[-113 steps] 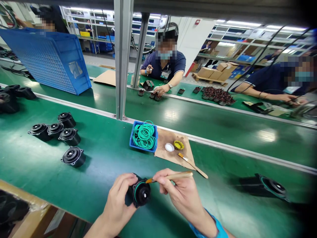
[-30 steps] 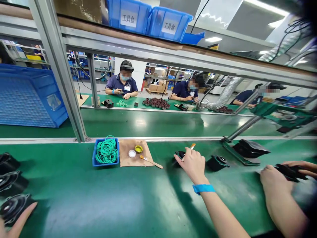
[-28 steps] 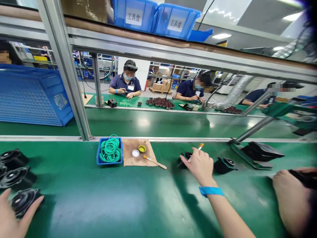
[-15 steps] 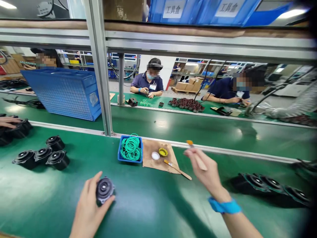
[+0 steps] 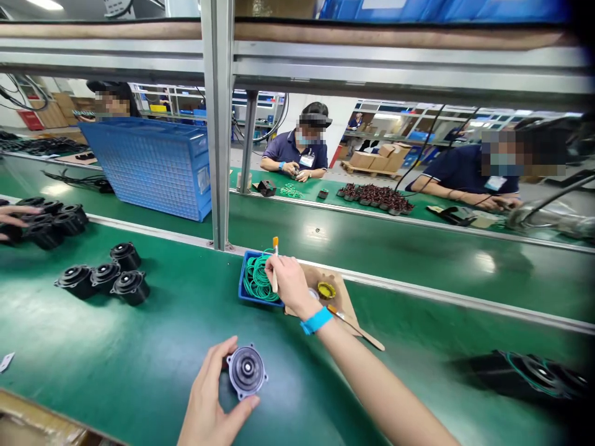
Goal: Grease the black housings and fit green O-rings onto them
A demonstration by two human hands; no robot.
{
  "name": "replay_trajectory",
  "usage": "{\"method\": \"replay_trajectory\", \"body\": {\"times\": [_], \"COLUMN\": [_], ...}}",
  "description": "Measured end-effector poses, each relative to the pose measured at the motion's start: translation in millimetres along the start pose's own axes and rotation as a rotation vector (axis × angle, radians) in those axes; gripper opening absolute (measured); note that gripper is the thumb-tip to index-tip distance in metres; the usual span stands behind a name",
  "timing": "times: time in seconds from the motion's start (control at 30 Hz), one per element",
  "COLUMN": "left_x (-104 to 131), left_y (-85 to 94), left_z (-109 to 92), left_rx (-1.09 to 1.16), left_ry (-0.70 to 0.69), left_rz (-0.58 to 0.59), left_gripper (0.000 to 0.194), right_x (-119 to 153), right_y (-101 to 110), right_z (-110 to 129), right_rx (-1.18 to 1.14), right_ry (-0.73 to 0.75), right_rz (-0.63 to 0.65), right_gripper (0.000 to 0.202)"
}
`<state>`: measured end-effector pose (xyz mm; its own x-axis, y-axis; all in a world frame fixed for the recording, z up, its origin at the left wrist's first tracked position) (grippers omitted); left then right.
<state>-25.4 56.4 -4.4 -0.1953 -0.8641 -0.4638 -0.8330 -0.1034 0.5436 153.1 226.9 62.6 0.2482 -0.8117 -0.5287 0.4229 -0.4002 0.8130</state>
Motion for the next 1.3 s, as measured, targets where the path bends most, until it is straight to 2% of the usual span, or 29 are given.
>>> {"method": "replay_trajectory", "body": {"times": [0.3,0.43,0.57,0.67,0.77,0.83,0.97,1.07,1.2,1.3], "left_x": [-1.5,-0.4,2.1,2.9,3.2,3.2,1.3,-3.6,-9.9,-12.0], "left_y": [1.6,2.2,0.1,-1.0,-2.1,-2.9,0.5,5.8,10.0,13.4], "left_z": [-2.1,-0.4,2.7,2.9,3.0,3.5,2.0,-5.2,-12.8,-15.6], "left_rx": [-0.02,0.005,0.025,0.054,0.088,0.106,0.118,0.084,0.01,-0.063], "left_ry": [0.006,0.04,0.081,0.093,0.091,0.08,0.04,-0.03,-0.12,-0.204], "left_rz": [0.0,-0.015,-0.011,-0.034,-0.063,-0.072,-0.09,-0.064,0.017,0.006], "left_gripper": [0.064,0.064,0.071,0.074,0.076,0.076,0.072,0.059,0.048,0.05], "right_x": [-0.5,-3.5,-0.2,18.5,50.3,70.9,90.7,94.0,100.0,108.0], "right_y": [5.4,10.0,26.1,41.2,43.5,38.9,30.7,35.1,51.2,56.3], "right_z": [2.9,1.4,5.5,23.7,48.7,59.4,60.2,55.2,60.9,65.6], "right_rx": [-0.06,-0.153,-0.29,-0.436,-0.634,-0.689,-0.656,-0.66,-0.595,-0.557], "right_ry": [-0.004,-0.07,-0.171,-0.167,-0.131,-0.13,-0.144,-0.15,-0.003,0.094], "right_rz": [0.009,-0.016,-0.028,0.071,0.321,0.439,0.416,0.364,0.364,0.359], "right_gripper": [0.017,0.018,0.013,0.014,0.016,0.015,0.016,0.013,0.014,0.022]}}
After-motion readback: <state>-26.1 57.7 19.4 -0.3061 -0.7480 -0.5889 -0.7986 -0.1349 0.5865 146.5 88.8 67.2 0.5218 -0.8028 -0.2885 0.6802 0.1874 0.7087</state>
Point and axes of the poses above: each hand's wrist, its own x-axis away from the middle knuckle, its own y-axis out of the back of the hand, z = x × y, the point moved 6 cm from there along -x, towards the middle knuckle, and after that the axes turned 10 degrees about -y, right-handed, at the moved point
